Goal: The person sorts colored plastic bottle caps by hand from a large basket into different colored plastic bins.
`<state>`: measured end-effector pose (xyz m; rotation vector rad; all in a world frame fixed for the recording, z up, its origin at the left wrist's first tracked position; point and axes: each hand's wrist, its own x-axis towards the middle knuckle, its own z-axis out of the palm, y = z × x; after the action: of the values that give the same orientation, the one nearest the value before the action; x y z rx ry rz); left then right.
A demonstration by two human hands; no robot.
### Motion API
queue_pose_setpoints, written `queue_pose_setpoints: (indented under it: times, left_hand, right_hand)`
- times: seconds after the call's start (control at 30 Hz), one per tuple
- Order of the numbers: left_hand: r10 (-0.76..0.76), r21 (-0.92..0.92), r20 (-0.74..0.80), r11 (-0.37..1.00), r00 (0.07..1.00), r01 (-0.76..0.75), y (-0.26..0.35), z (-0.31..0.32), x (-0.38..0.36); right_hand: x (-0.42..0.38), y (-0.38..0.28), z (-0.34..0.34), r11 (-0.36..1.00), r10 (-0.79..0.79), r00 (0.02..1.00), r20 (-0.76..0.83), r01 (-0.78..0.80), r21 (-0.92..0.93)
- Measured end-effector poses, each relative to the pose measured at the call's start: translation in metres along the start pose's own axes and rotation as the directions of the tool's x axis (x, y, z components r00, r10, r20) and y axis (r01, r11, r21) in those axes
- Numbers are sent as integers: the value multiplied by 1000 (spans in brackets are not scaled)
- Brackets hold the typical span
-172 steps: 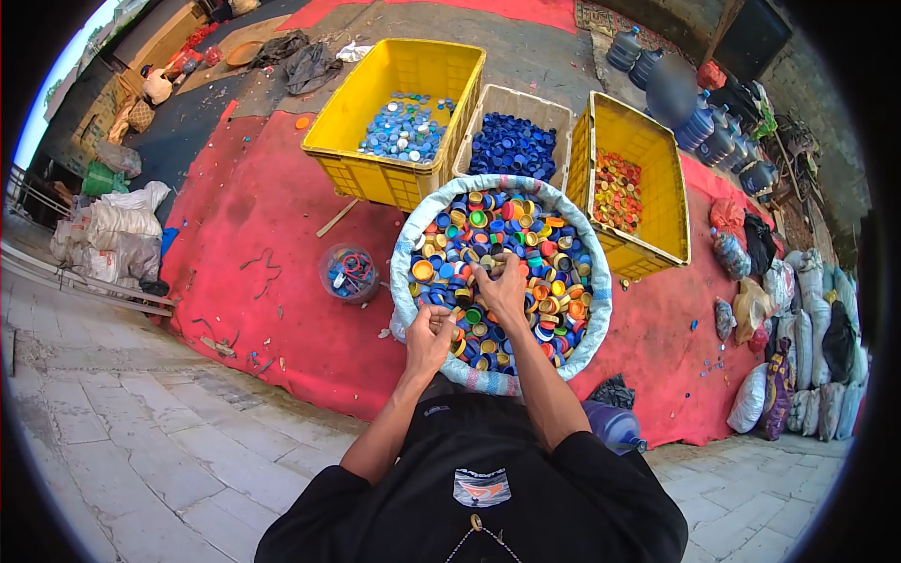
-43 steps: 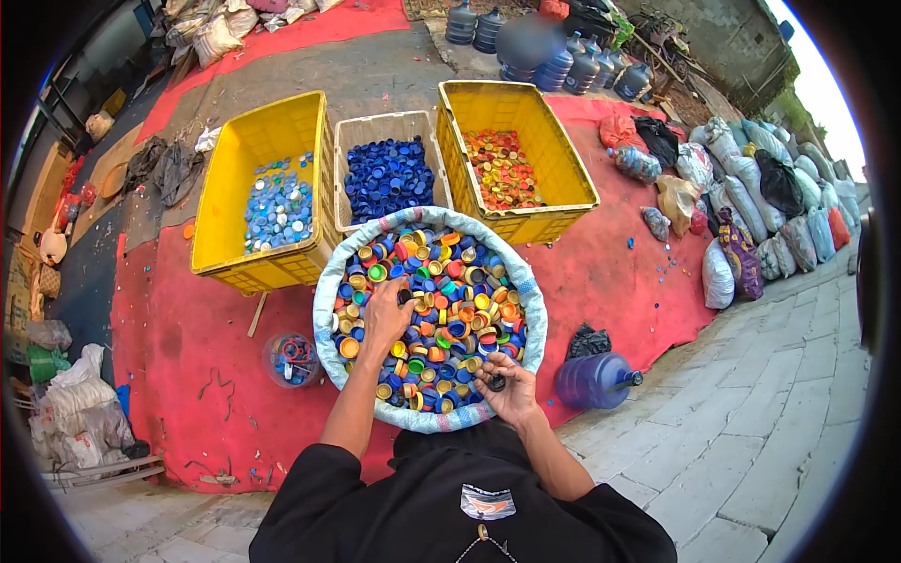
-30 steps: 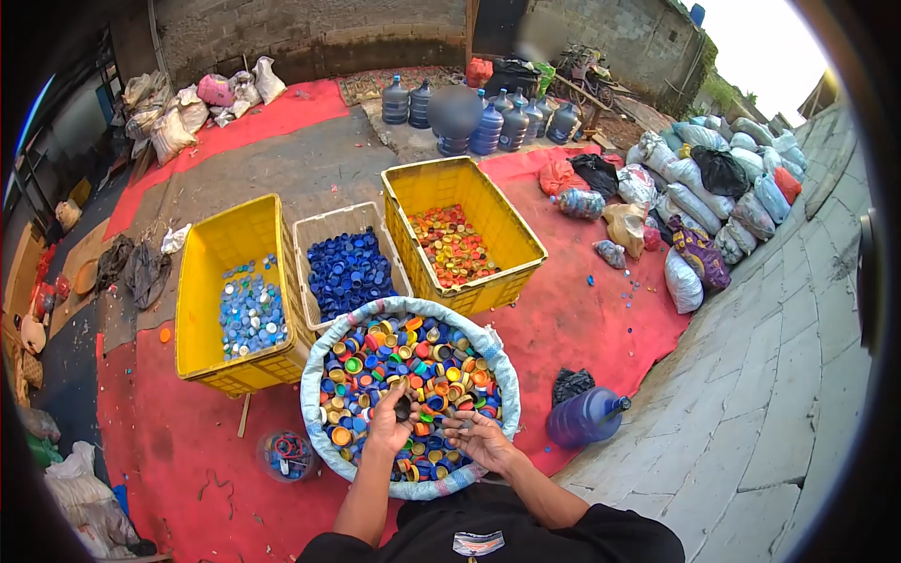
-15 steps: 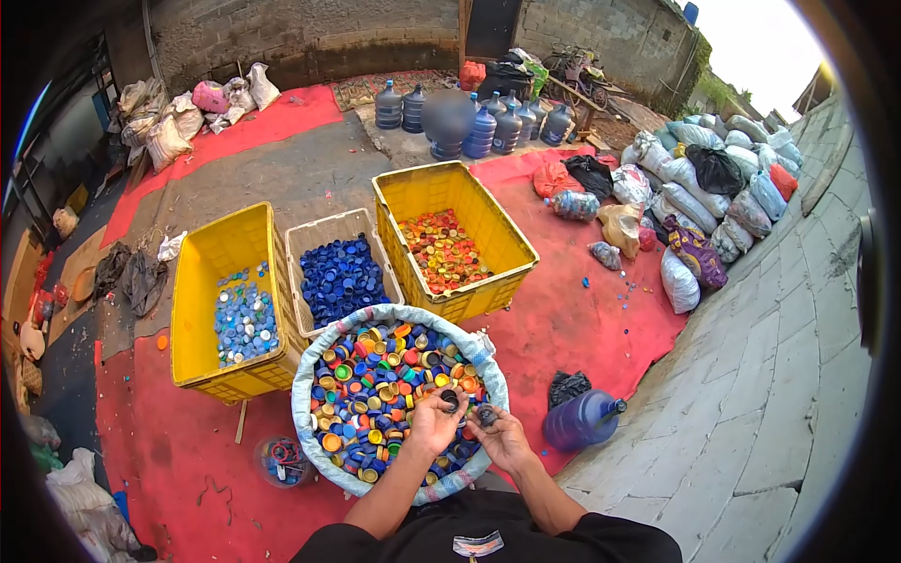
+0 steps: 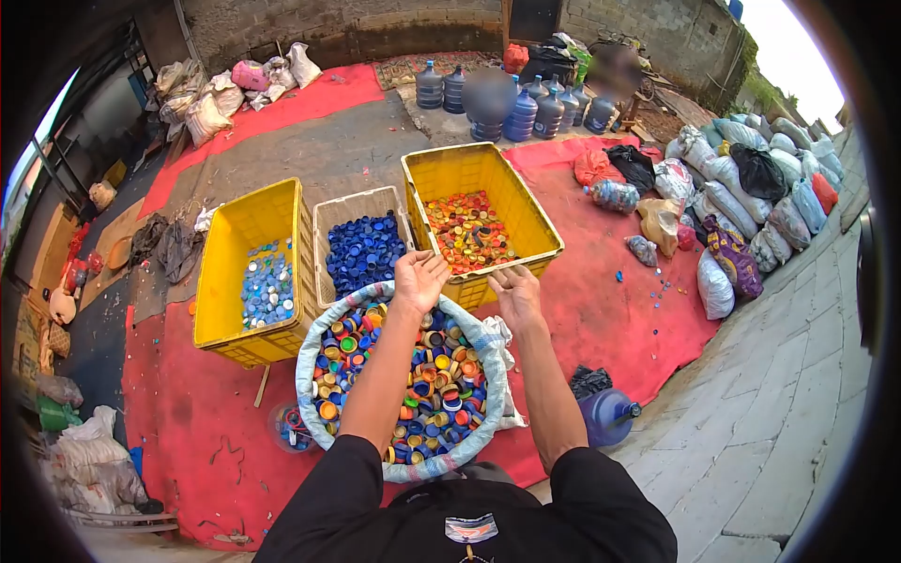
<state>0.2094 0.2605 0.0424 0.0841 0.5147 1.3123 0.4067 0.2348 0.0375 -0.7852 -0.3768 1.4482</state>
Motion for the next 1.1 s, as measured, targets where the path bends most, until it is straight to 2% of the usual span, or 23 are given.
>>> queue_pose_setpoints:
  times: [0.03,0.07,0.1,0.17,0.27,0.37,0.43,0.47,0.57,0.6,0.7,0.93,1.03,1.07,1.1]
  left_hand:
    - [24,46,10,999,1000,-24,6,-13,-14]
    - [78,89,-45,993,996,-74,10,-27,-26]
    - [106,72,-70,992,992,-101,14,-44,-40]
    - [182,67,-100,982,978,-176,18,-75,-78]
    - [284,160,-185,953,941,-256,12,-107,-144]
    - [370,277,-314,916,874,-289,-3,-138,-198]
    - [380,311,-358,910,853,-275,-16,-145,-230]
    - [395,327,-364,902,843,-281,-23,-152,-243]
    - [429,377,-398,882,811,-282,-44,-169,-272]
    - [441,387,-405,876,801,-287,-48,-167,-280]
    - [449,378,-407,875,795,-301,-56,-169,-299]
    - [465,388,-440,870,768,-304,-66,-168,-313]
    - [481,401,-434,860,762,-315,-65,-168,-317]
    - [484,395,-424,859,765,-325,-65,-168,-318]
    - [487,390,-415,859,769,-333,-63,-168,-320]
  right_hand:
    - [-20,-3,7,1000,16,996,-83,-15,9]
    - [-32,-1,-4,999,37,999,1,-37,-24]
    - [-43,5,-17,998,39,999,-28,-41,-48]
    - [-72,15,-36,983,52,998,-25,-55,-172]
    - [-121,33,-58,888,29,997,-69,-58,-455]
    - [-154,69,-95,550,-148,985,85,153,-821]
    - [-176,76,-89,294,-164,958,237,277,-915]
    - [-182,79,-83,158,-158,935,316,340,-927]
    - [-176,104,-82,119,-98,852,514,523,-844]
    - [-172,108,-77,65,-81,811,580,585,-809]
    - [-159,121,-59,138,15,827,562,555,-820]
    - [-107,145,-2,-56,55,607,793,795,-605]
    - [-94,155,10,-117,147,591,793,806,-580]
    - [-91,156,13,-137,222,620,752,784,-606]
    - [-88,160,14,-125,198,594,780,804,-581]
